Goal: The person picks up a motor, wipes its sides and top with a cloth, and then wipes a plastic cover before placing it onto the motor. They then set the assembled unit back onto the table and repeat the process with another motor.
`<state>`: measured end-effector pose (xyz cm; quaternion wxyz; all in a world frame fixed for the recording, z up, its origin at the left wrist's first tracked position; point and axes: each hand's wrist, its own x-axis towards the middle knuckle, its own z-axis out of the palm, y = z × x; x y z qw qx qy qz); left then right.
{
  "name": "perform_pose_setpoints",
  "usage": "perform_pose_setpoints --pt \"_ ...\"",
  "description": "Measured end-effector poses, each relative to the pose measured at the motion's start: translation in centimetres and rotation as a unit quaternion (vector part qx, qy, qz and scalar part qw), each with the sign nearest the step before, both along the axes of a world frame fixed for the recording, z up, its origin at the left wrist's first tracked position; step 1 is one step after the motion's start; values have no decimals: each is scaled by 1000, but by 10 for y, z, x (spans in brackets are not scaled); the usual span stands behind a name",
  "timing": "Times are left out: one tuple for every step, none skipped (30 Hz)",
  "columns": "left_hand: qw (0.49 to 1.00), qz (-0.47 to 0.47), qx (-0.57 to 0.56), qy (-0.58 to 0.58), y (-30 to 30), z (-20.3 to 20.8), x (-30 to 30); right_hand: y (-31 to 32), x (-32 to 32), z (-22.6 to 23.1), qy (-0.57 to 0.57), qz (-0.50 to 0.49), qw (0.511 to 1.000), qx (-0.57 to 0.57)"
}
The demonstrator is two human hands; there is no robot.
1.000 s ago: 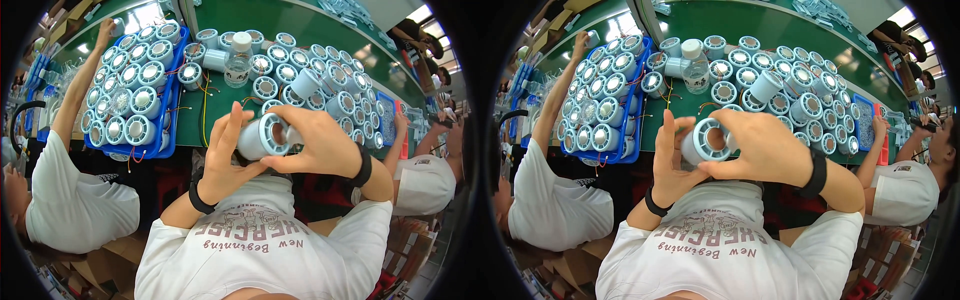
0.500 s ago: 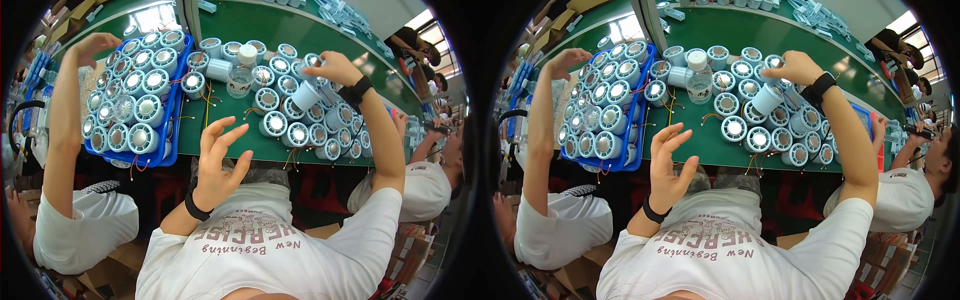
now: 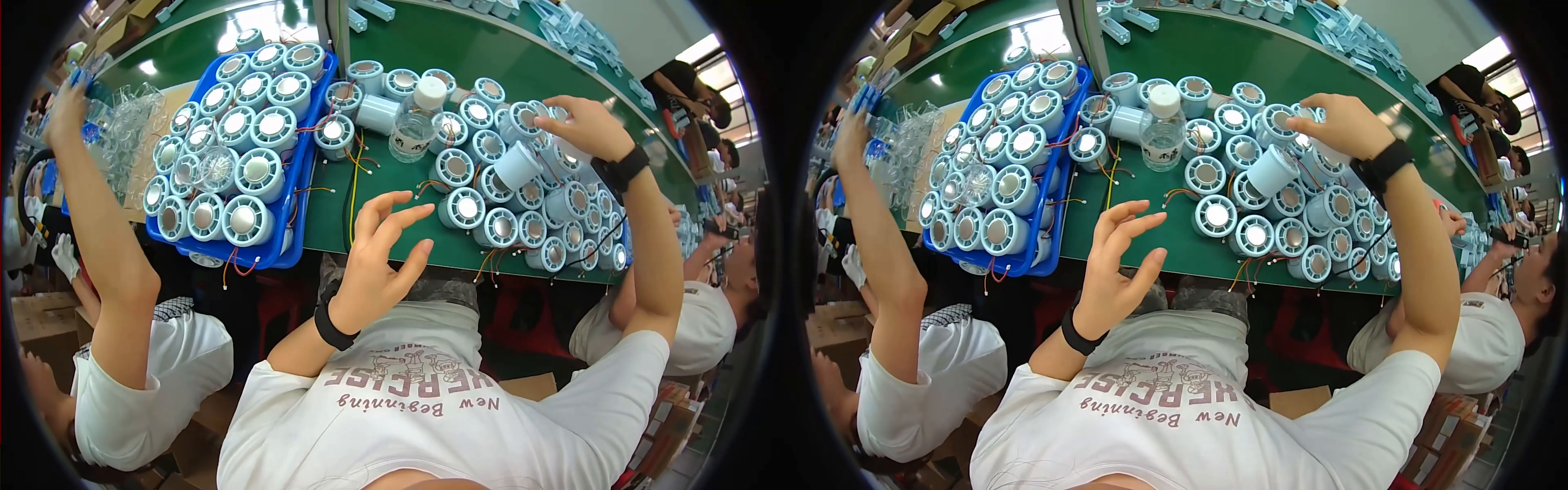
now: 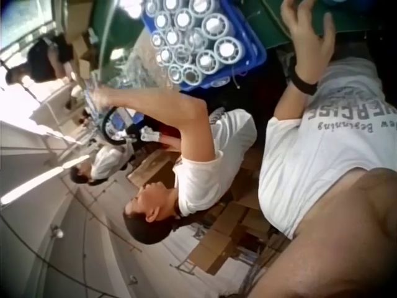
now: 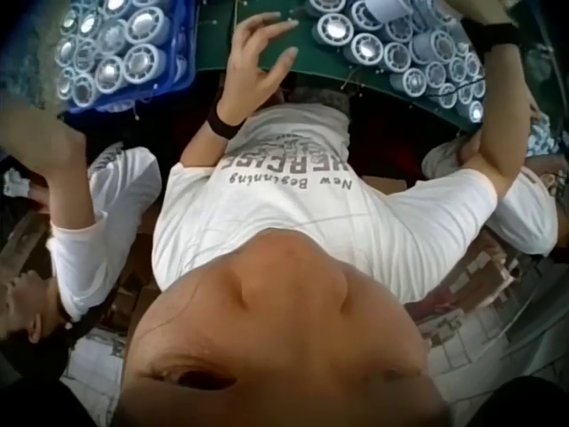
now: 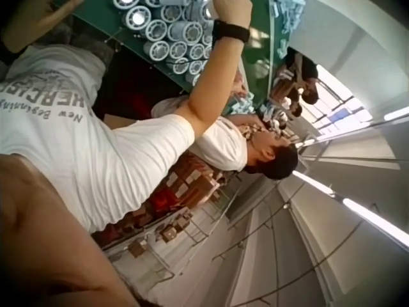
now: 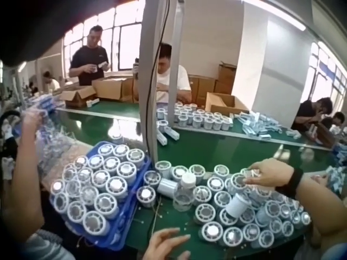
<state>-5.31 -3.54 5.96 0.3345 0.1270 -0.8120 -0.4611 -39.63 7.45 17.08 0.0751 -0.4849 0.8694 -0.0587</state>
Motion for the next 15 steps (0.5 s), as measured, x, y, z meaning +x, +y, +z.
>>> perform_pose_setpoints --pt "1000 -4 1 1 1 0 0 1 -3 -1 45 25 999 -3" --pt "1000 -4 2 2 0 -1 1 0 -4 -1 90 53 995 -8" --pt "1000 -3 3 3 0 -1 2 1 -5 4 90 52 995 -9" --pt "1000 3 3 3 -1 -2 4 -1 -6 15 88 64 994 -29" --pt "1000 8 2 3 -2 -3 5 -3 -6 29 85 76 992 -50" --pt "1000 7 15 -6 -3 -5 6 -7 -6 40 82 88 990 -71" --pt "999 5 29 -13 -5 -7 7 -11 -5 51 83 92 990 -72" --pt "999 3 42 -20 -6 -9 7 -16 -4 63 83 95 990 -58" --pt "999 6 42 -19 -8 -11 7 -21 -2 73 84 98 991 -45" --pt "999 5 35 -24 -9 -13 5 -26 -1 80 85 100 991 -31" --pt "999 4 28 -29 -11 -16 3 -35 -2 84 86 104 990 -32" --pt "999 0 21 -32 -12 -19 1 -45 -3 89 68 96 992 -35" --pt "999 1 21 -30 -12 -22 -1 -56 -3 94 50 89 994 -38" --pt "999 0 23 -36 -13 -25 -2 -67 0 97 32 83 995 -41" --pt "999 -2 26 -41 -14 -28 -3 -71 7 99 35 86 995 -41"
